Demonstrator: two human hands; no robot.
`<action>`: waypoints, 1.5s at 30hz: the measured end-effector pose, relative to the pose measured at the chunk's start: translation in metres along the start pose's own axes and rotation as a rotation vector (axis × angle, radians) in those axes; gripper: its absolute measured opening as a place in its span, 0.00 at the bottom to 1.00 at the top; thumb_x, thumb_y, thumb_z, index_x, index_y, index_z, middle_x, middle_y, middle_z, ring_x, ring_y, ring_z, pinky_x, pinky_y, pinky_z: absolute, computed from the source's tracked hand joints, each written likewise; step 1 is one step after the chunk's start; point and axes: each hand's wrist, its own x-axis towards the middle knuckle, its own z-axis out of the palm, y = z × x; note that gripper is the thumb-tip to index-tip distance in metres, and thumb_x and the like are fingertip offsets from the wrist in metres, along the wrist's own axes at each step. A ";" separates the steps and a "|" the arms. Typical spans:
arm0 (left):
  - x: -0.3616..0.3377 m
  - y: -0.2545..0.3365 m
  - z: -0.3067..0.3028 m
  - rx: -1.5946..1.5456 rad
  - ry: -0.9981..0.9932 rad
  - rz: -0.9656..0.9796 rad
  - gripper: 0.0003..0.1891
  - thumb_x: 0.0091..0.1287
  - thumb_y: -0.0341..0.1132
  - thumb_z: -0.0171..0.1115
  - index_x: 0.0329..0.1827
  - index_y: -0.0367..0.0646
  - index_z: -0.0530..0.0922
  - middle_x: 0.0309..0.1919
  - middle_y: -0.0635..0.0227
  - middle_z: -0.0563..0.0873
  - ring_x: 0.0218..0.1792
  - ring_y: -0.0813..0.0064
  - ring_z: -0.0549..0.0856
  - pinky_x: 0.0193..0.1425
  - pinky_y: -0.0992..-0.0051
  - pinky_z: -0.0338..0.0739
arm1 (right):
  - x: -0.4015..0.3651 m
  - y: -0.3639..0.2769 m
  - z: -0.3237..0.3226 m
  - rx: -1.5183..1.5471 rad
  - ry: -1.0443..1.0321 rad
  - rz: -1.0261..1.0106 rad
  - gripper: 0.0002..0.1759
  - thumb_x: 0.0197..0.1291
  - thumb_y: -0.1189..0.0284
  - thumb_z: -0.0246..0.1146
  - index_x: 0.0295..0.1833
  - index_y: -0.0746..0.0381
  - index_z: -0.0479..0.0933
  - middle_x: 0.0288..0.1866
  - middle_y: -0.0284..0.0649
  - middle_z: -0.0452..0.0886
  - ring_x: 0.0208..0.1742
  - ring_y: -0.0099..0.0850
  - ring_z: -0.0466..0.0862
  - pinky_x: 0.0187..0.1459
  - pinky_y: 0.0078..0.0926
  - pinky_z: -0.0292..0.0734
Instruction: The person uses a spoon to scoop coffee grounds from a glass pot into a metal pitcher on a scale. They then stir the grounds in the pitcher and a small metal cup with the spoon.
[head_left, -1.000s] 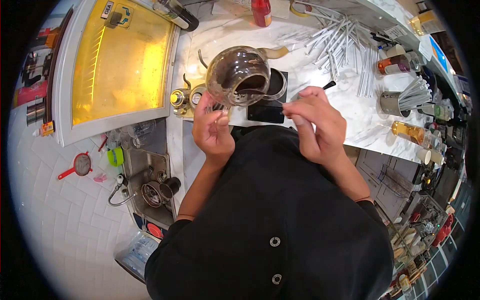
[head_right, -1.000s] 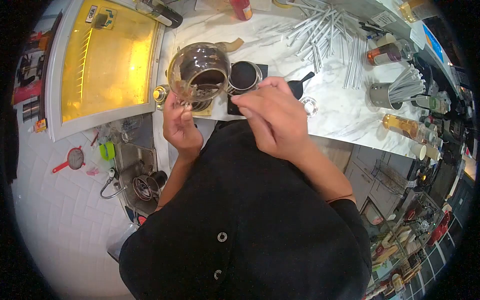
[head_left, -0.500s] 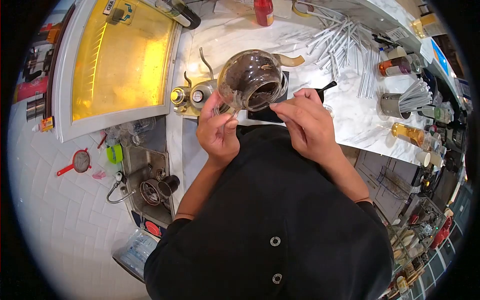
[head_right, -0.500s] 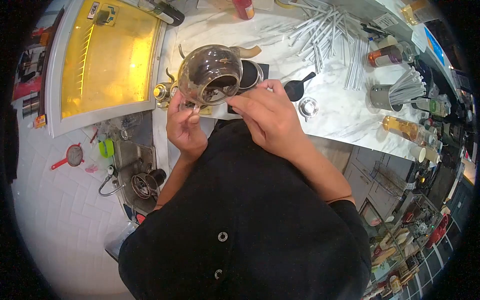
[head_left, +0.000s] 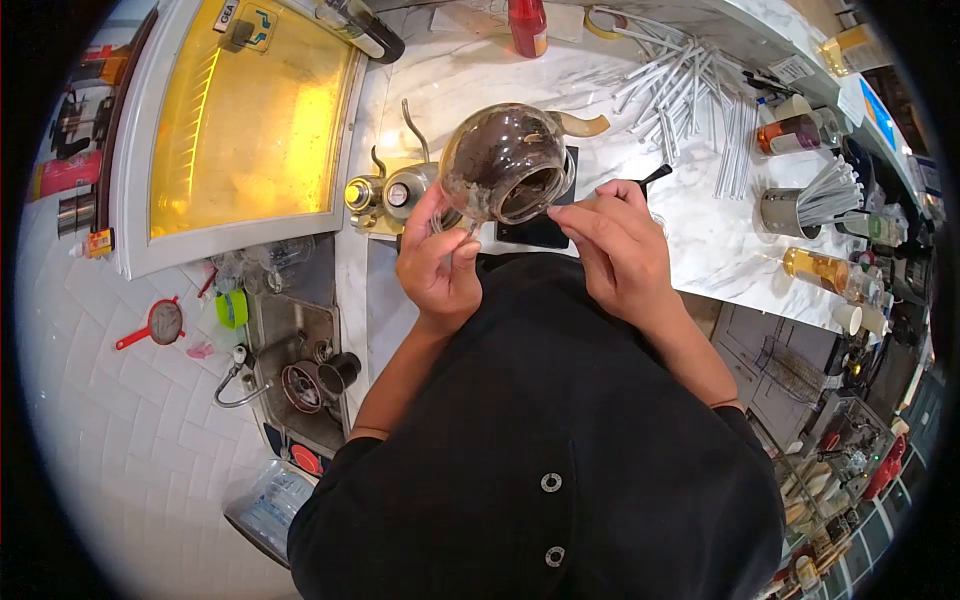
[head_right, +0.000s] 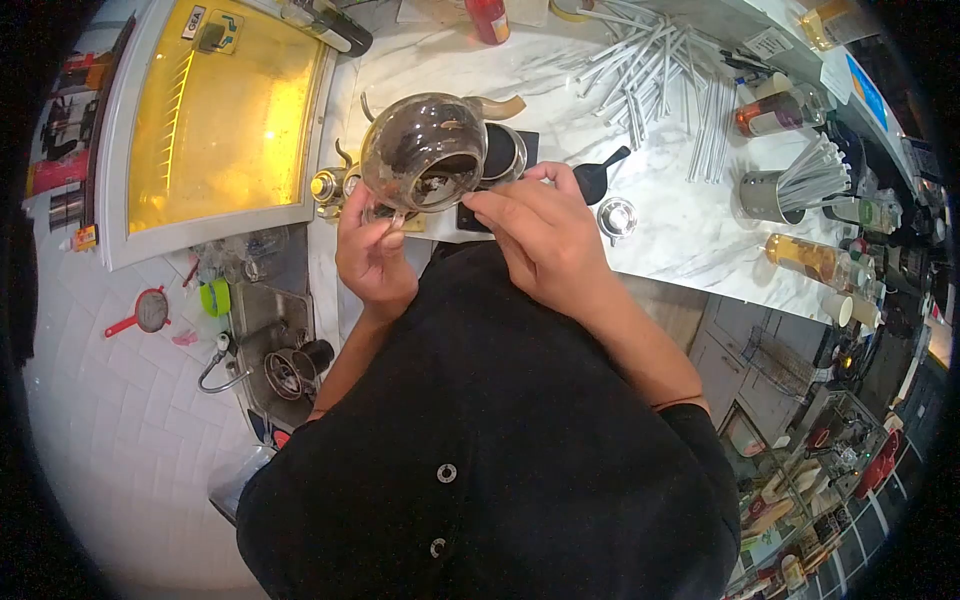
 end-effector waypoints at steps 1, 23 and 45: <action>0.000 0.001 0.001 -0.019 0.006 -0.011 0.12 0.75 0.38 0.69 0.42 0.36 0.82 0.66 0.33 0.81 0.61 0.47 0.87 0.67 0.58 0.80 | -0.001 0.000 0.000 -0.002 -0.021 0.004 0.18 0.58 0.83 0.72 0.55 0.61 0.84 0.42 0.39 0.87 0.42 0.37 0.86 0.53 0.42 0.75; -0.003 0.002 -0.006 0.052 0.006 0.074 0.12 0.75 0.39 0.70 0.43 0.37 0.83 0.66 0.33 0.81 0.61 0.46 0.87 0.65 0.58 0.81 | -0.004 -0.015 0.012 0.117 0.020 0.150 0.12 0.65 0.83 0.67 0.53 0.66 0.83 0.37 0.41 0.89 0.37 0.38 0.87 0.52 0.41 0.79; 0.020 -0.021 -0.018 -0.004 -0.050 -0.033 0.11 0.73 0.35 0.72 0.43 0.33 0.83 0.66 0.36 0.82 0.60 0.48 0.88 0.65 0.61 0.82 | 0.027 -0.023 0.014 0.935 0.269 0.856 0.15 0.81 0.71 0.54 0.57 0.72 0.79 0.40 0.50 0.89 0.39 0.38 0.91 0.50 0.34 0.84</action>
